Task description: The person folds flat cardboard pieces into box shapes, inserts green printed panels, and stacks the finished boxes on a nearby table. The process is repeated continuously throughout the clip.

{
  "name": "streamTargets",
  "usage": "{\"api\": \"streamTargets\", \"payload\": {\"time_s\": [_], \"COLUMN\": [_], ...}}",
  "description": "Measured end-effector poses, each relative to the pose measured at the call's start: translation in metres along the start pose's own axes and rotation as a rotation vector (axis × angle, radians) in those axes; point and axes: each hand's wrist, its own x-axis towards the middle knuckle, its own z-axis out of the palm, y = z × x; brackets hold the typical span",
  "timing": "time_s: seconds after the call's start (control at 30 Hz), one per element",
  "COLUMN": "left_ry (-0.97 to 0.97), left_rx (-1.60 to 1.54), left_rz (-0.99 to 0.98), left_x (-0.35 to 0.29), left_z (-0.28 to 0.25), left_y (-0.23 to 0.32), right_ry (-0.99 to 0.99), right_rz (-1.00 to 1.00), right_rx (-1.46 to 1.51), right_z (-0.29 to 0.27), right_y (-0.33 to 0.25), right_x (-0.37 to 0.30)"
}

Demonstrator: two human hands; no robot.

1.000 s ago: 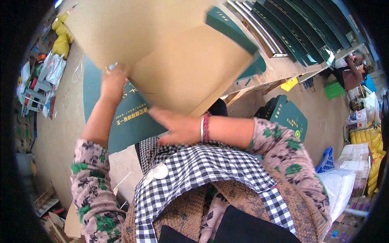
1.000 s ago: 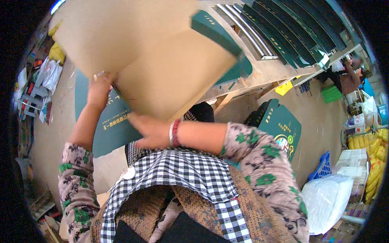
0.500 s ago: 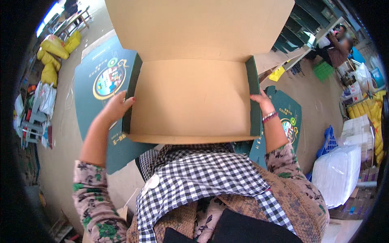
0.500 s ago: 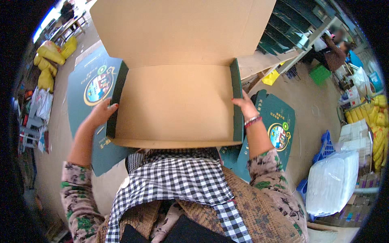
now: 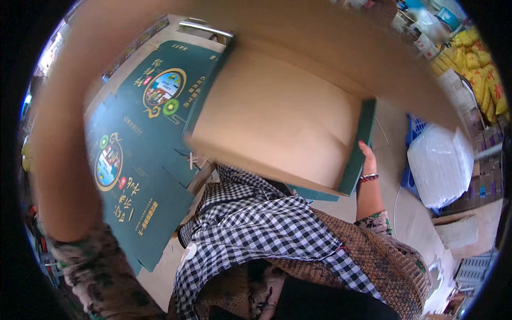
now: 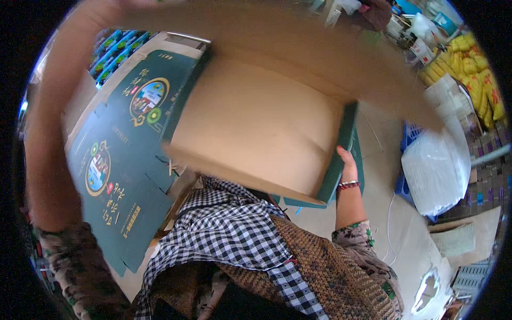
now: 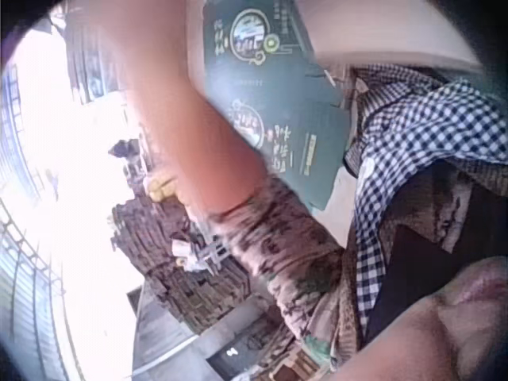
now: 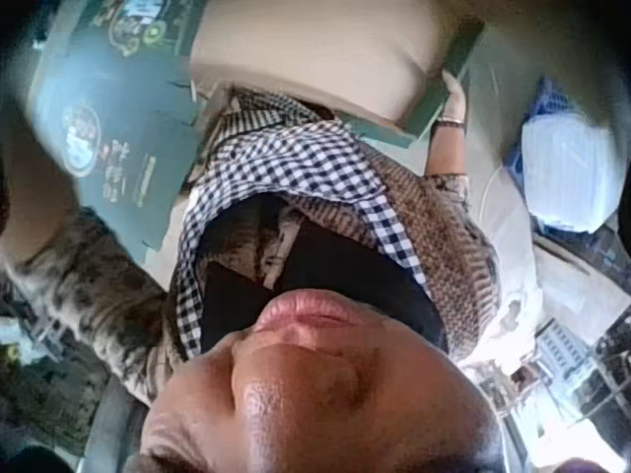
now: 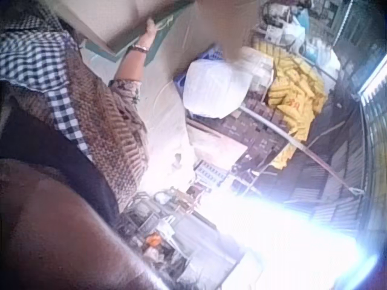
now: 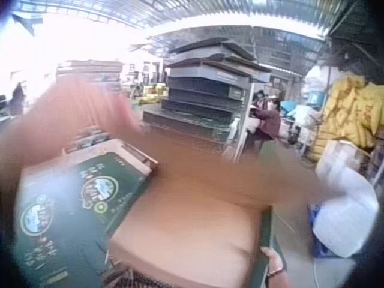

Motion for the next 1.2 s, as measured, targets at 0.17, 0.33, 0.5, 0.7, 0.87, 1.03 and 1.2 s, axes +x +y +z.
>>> {"api": "streamTargets", "payload": {"time_s": [0.17, 0.33, 0.5, 0.7, 0.87, 1.03, 1.2], "left_ry": [-0.474, -0.695, -0.661, -0.059, 0.137, 0.133, 0.290], "left_rx": [0.136, -0.106, -0.217, -0.017, 0.711, 0.559, 0.321], "left_rz": [0.364, 0.312, 0.331, -0.402, -1.189, -1.388, -1.607], "left_x": [-0.054, -0.072, -0.108, -0.211, -0.475, -0.589, -0.559], "left_z": [0.227, 0.326, 0.292, 0.161, 0.069, 0.066, 0.052], "left_y": [0.001, -0.002, -0.020, -0.155, -0.267, -0.274, -0.272], "right_ry": [0.291, 0.518, 0.640, 0.558, 0.078, -0.269, -0.256], "right_rz": [0.069, 0.111, 0.231, 0.599, 0.868, -0.483, -0.963], "right_rx": [0.183, 0.064, -0.101, -0.768, -2.206, -1.532, -1.603], "right_z": [-0.058, -0.140, -0.192, -0.217, -0.086, 0.164, 0.316], "right_y": [0.012, 0.046, 0.084, 0.070, -0.053, -0.044, 0.084], "right_x": [-0.126, -0.150, -0.165, -0.155, -0.053, 0.089, 0.247]}}
